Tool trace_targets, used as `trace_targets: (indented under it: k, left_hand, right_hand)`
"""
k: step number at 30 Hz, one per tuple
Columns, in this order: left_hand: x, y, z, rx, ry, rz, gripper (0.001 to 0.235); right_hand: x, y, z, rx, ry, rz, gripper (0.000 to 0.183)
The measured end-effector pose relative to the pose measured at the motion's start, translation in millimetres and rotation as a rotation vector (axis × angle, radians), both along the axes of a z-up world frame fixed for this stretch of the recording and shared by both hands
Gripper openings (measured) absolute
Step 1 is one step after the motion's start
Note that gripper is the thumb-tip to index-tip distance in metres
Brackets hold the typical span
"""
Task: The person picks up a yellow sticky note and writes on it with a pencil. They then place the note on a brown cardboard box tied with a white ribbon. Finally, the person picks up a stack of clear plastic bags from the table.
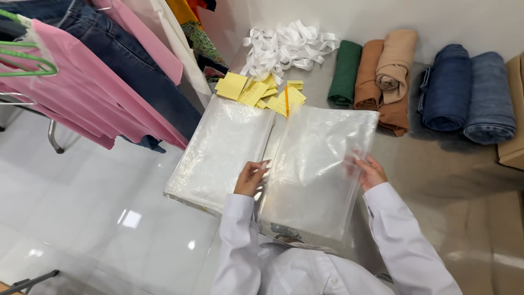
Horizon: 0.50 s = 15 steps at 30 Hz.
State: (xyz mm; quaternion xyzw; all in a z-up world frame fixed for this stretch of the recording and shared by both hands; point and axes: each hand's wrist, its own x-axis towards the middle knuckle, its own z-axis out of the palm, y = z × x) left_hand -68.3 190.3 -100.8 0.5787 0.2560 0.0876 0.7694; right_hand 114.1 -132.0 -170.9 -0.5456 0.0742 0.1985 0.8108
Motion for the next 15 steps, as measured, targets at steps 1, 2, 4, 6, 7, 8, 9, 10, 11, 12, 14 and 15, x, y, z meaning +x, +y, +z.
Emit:
trace_targets:
  k: [1, 2, 4, 6, 7, 8, 9, 10, 11, 12, 14, 15]
  left_hand:
    - [0, 4, -13, -0.002, 0.003, -0.004, 0.024]
    - [0, 9, -26, 0.081, 0.044, 0.039, 0.023]
    - [7, 12, -51, 0.165, 0.089, 0.085, 0.023]
    - [21, 9, -77, 0.2, 0.026, 0.106, 0.019]
    - [23, -1, -71, 0.204, 0.031, 0.113, 0.019]
    - [25, -12, -65, 0.206, 0.049, 0.058, 0.021]
    - [28, -25, -60, 0.208, 0.067, 0.004, 0.023]
    - [40, -37, -76, 0.208, 0.075, -0.006, 0.023]
    - [52, -49, -92, 0.213, 0.079, -0.088, 0.024]
    - [68, -64, -108, 0.217, 0.077, -0.179, 0.026]
    - [78, -94, -90, 0.255, 0.09, -0.269, 0.027]
    - [84, -111, -81, 0.294, 0.101, -0.341, 0.028]
  right_hand:
    - [-3, 5, -6, -0.002, 0.003, -0.004, 0.035]
    - [-5, 12, -11, -0.037, 0.022, 0.016, 0.037]
    - [-4, 16, -38, -0.07, 0.045, 0.04, 0.038]
    - [4, 13, -81, -0.149, 0.076, -0.069, 0.033]
    - [2, 19, -75, -0.145, 0.08, -0.061, 0.033]
    - [-2, 23, -69, -0.093, 0.131, -0.046, 0.027]
    - [-5, 25, -64, -0.04, 0.181, -0.031, 0.028]
    - [-4, 21, -71, -0.04, 0.191, -0.039, 0.028]
    - [-3, 16, -80, -0.01, 0.196, -0.03, 0.026]
    - [1, 8, -86, 0.02, 0.194, -0.03, 0.024]
    - [-6, 10, -87, -0.058, 0.138, -0.07, 0.02]
    - [-7, 9, -86, -0.138, 0.08, -0.092, 0.016]
